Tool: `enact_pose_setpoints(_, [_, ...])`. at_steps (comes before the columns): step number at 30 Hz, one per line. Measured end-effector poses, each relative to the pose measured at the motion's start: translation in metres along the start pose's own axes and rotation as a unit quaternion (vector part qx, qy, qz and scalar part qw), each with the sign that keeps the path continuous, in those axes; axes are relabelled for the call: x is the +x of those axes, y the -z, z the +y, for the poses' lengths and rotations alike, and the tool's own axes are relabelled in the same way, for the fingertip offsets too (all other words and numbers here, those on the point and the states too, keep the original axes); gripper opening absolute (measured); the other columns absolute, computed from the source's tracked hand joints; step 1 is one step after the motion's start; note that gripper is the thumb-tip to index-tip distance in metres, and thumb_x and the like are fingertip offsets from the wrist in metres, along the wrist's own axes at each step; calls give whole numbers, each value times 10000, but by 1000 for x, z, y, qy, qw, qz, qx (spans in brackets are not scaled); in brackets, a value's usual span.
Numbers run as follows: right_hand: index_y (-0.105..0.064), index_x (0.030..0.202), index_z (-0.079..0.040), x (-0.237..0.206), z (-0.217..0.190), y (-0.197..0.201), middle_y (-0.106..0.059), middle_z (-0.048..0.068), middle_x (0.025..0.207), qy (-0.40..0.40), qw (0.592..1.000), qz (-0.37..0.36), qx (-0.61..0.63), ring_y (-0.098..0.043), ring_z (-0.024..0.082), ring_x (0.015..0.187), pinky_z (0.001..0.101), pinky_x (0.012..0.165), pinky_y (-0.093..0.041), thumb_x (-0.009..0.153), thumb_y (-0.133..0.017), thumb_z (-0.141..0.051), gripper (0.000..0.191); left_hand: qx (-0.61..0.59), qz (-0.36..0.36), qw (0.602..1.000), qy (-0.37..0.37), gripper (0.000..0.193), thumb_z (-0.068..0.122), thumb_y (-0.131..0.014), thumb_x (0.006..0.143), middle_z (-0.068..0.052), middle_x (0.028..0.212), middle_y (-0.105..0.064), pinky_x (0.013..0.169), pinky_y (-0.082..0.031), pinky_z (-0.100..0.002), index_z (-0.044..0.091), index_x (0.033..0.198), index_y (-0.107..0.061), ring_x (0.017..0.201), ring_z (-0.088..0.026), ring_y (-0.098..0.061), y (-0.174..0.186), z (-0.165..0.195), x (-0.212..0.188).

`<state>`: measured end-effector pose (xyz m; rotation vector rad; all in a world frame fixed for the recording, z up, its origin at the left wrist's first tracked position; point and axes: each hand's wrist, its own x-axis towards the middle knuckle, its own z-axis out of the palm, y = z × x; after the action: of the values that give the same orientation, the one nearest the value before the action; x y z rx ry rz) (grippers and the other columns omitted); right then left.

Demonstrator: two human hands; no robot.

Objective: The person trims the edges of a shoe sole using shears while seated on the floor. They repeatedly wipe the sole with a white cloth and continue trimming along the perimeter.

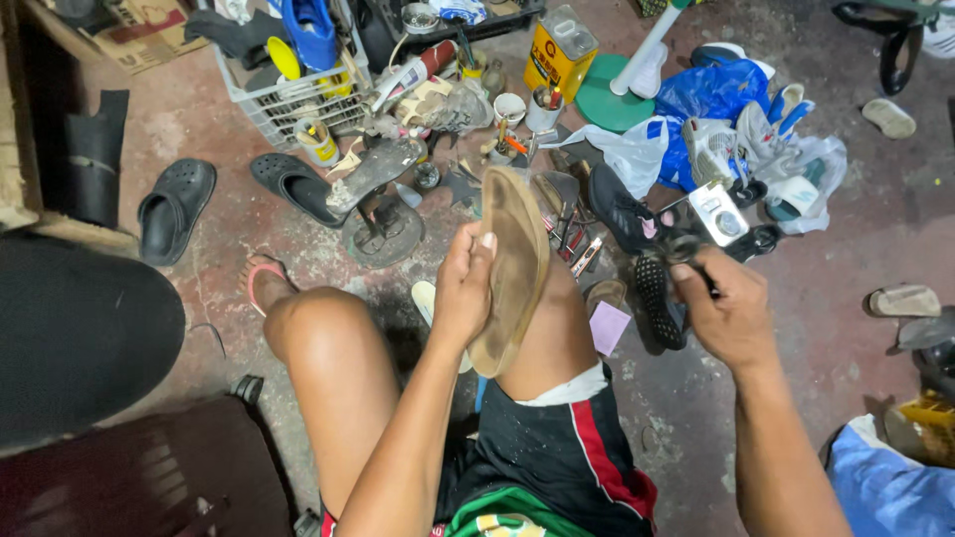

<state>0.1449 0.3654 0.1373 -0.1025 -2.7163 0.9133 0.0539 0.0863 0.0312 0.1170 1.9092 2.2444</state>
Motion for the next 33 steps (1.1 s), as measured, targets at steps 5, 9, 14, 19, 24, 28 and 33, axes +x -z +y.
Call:
enact_pose_setpoints(5, [-654, 1020, 11, -2, -48, -5, -674, 145, 926, 164, 986, 1, -2, -670, 257, 816, 342, 745, -517, 999, -651, -72, 85, 202, 54, 962, -175, 638, 17, -431, 957, -241, 1409, -601, 1055, -475, -461, 141, 1577, -350, 1248, -383, -631, 11, 28, -6])
enact_pose_setpoints(9, [-659, 1054, 6, -5, -65, -9, -666, 140, 903, 146, 989, -21, 18, -671, 286, 783, 352, 730, -521, 998, -621, -44, 85, 194, 39, 972, -127, 702, 43, -423, 908, -211, 1374, -617, 1052, -487, -449, 183, 1590, -336, 1224, -366, -652, 18, 45, -7])
enact_pose_setpoints(14, [-656, 1038, -10, -17, -80, -6, -686, 163, 959, 197, 980, -27, -13, -699, 336, 849, 378, 744, -536, 980, -639, -75, 88, 151, 16, 985, -86, 442, 370, -428, 1082, -225, 1273, -675, 1024, -481, -442, 108, 1419, -543, 1199, -366, -665, 14, 43, 0])
enact_pose_setpoints(19, [-677, 1045, -37, -21, -88, -15, -706, 143, 928, 198, 979, -30, -22, -702, 334, 806, 387, 701, -541, 990, -619, -119, 114, 153, 10, 988, -3, 548, 468, -361, 1096, -231, 1120, -737, 995, -511, -411, 44, 1263, -665, 1104, -351, -709, 9, 26, 14])
enact_pose_setpoints(24, [-698, 1035, -71, -16, -91, -42, -722, 144, 928, 204, 976, -48, -62, -711, 343, 832, 423, 710, -552, 925, -666, -116, 123, 80, 40, 992, -94, 529, 450, -328, 1099, -176, 1203, -680, 991, -456, -399, 54, 1349, -575, 1131, -275, -643, 25, 10, 21])
enact_pose_setpoints(28, [-682, 1051, -53, -7, -94, -56, -708, 154, 942, 220, 974, -34, -47, -699, 363, 853, 430, 731, -555, 915, -649, -83, 143, 103, -9, 987, -125, 433, 403, -414, 1141, -144, 1086, -675, 979, -490, -368, 35, 1254, -611, 1049, -249, -639, 40, 0, 26])
enact_pose_setpoints(33, [-656, 1086, -29, -1, -96, -68, -680, 169, 955, 239, 970, -46, -13, -685, 372, 853, 437, 740, -550, 951, -610, -54, 145, 49, 54, 995, -65, 404, 394, -438, 1179, -157, 1026, -635, 939, -509, -350, 33, 1205, -618, 997, -215, -577, 38, 1, 27])
